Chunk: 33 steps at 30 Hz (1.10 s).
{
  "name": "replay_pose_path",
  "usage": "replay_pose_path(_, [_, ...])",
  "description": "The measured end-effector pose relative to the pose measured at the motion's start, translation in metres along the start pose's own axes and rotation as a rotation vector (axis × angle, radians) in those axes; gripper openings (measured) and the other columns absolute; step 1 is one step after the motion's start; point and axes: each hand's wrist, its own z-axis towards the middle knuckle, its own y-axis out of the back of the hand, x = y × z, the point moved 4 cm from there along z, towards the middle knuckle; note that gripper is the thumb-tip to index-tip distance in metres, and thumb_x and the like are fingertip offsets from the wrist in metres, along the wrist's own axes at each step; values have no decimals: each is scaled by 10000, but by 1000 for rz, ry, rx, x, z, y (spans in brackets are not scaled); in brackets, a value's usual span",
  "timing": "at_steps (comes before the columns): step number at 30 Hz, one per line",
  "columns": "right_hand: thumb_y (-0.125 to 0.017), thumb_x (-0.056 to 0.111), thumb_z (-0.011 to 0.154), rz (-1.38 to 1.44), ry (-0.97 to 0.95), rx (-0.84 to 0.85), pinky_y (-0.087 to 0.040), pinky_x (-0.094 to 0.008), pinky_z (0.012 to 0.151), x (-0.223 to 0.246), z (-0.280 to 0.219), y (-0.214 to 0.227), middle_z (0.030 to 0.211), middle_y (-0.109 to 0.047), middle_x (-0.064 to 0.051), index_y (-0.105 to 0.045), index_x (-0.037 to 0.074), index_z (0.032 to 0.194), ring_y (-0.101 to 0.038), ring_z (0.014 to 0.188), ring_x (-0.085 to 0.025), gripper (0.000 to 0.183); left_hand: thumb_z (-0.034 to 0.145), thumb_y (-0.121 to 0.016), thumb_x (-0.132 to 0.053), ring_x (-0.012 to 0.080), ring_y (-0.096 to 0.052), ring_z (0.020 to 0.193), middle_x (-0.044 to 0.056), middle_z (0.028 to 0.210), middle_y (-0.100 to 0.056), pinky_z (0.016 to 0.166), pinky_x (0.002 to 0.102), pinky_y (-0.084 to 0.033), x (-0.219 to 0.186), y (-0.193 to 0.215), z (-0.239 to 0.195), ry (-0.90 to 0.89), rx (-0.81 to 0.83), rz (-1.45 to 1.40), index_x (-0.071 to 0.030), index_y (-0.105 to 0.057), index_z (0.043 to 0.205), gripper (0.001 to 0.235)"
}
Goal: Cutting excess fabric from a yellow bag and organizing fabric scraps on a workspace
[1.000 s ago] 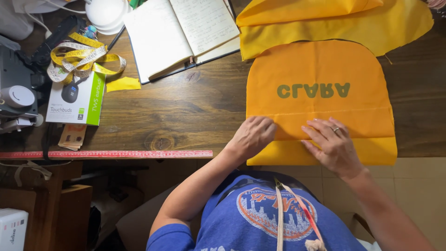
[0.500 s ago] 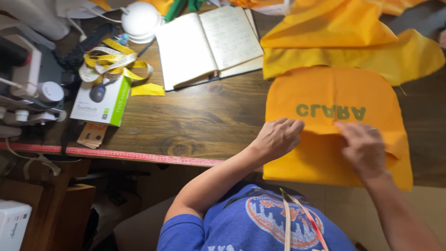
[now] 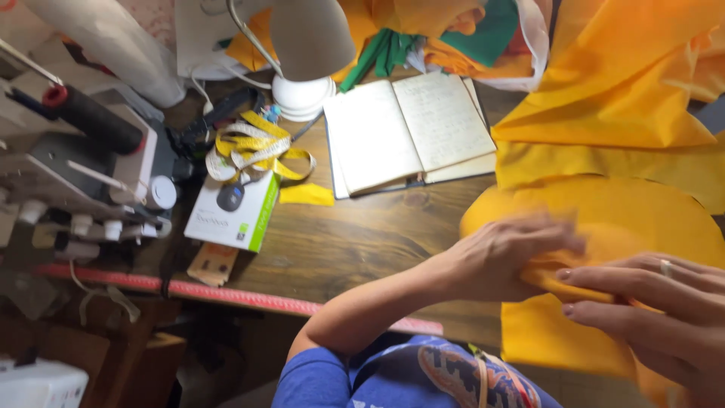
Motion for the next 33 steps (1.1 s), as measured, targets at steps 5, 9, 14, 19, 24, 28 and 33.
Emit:
replay_pose_path(5, [-541,338,859,1075,-577,-348,-663,-491,901,-71,31,-55,1300,-716,-337,-455,-13,1495,-810,1035,-414,731,1006,-620,-355,11,-538,714,-113,779,-583,593,231,-513,25,63,-49,388,374,-841,-121,-664,1005,238])
replay_pose_path(9, [-763,-113,636,1246,-1018,15,-223,-287,1236,-60,51,-141,1710,-452,121,-496,198,1550,-332,1573,-12,1002,988,-627,-327,51,-522,496,-13,576,-548,451,195,-380,84,75,-80,794,320,-1098,-73,-729,988,274])
replay_pose_path(14, [-788,5,788,944,-865,-85,-662,-314,856,-145,100,-169,1056,-879,-58,-869,-4,1074,-794,899,-158,297,976,-696,-271,7,-544,627,-67,768,-641,540,176,-403,176,98,-93,764,136,-901,-153,-672,1147,210])
replay_pose_path(19, [-715,65,933,352,-1158,-299,-535,-323,691,-232,183,-69,981,-766,-67,-803,75,1113,-674,866,-156,201,1002,-610,-173,78,-651,717,55,885,-777,692,216,-525,256,73,-145,933,-241,-816,-110,-664,1136,158])
replay_pose_path(24, [-642,324,1311,-241,-950,-472,-324,-408,534,-360,276,-72,702,-462,-35,-525,107,846,-481,672,-138,526,984,-595,-140,150,-661,653,32,869,-757,644,305,-528,238,85,-140,642,-398,-154,-103,-721,1074,159])
replay_pose_path(28, [-554,173,1105,-659,-774,-731,-320,-426,544,-429,379,-131,794,-496,30,-458,206,892,-424,714,-173,237,971,-680,-112,268,-680,653,96,820,-719,538,381,-521,224,92,-131,333,-328,179,-93,-682,1057,88])
replay_pose_path(33, [-402,40,945,-856,-578,-936,-325,-374,392,-367,481,-233,807,-502,-10,-538,163,995,-469,608,-182,190,934,-723,-86,222,-666,611,46,786,-739,477,340,-497,222,98,-124,296,-340,206,-92,-707,991,60])
